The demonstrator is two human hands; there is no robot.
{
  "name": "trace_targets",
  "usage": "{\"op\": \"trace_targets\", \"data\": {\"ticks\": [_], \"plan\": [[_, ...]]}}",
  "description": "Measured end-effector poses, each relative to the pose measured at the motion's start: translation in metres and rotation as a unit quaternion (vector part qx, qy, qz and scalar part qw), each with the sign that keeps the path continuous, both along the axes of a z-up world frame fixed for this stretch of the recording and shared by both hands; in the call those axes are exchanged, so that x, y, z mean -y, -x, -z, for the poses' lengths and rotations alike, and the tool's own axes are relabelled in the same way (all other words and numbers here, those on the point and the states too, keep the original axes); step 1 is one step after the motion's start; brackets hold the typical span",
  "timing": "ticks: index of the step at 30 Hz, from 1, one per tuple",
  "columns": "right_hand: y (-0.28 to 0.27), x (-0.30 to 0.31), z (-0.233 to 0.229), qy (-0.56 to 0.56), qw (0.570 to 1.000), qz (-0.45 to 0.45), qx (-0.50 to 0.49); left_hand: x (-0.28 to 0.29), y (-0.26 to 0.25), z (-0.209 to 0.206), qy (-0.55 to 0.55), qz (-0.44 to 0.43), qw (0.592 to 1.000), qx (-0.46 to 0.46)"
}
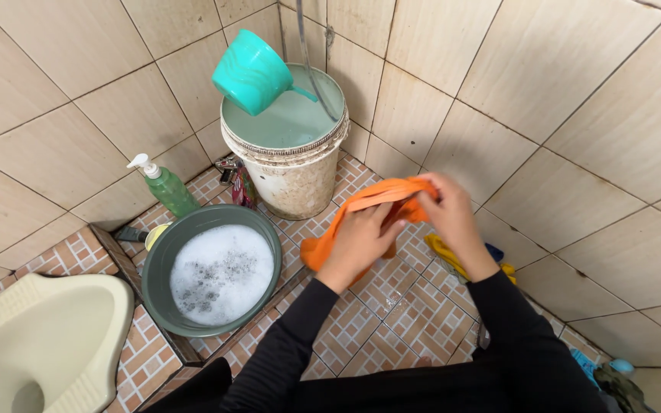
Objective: Washing several items of clothing by hand using a bar of soap, a bucket of water, and a basin on the bathroom floor.
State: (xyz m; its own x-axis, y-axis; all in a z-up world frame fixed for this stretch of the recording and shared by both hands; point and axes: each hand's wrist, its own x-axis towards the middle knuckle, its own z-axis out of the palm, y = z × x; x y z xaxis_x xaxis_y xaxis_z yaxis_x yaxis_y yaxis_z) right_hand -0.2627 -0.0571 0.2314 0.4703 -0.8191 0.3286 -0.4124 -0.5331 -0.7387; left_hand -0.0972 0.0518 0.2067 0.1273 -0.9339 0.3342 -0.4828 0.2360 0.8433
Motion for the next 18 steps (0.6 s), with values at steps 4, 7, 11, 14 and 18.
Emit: {"op": "trace_targets", "data": {"ticks": [4,7,11,14,18], "plan": [[0.018,0.036,0.023,-0.066,0.985,0.077,0.139,0.015,-0.018,0.052,0.156,-0.096,0.918,0.351],[0.023,0.057,0.053,-0.061,0.986,0.044,0.149,0.023,-0.026,0.071,0.014,-0.047,0.923,0.383],[0.011,0.043,0.058,-0.021,1.000,0.002,0.010,0.038,-0.036,0.049,-0.193,0.015,0.973,0.124],[0.006,0.040,0.060,-0.020,0.999,-0.003,0.046,0.060,-0.052,0.066,-0.220,0.095,0.942,-0.234],[0.003,0.061,0.085,-0.316,0.906,-0.027,0.279,0.064,-0.047,0.042,-0.227,0.078,0.929,-0.282]]}}
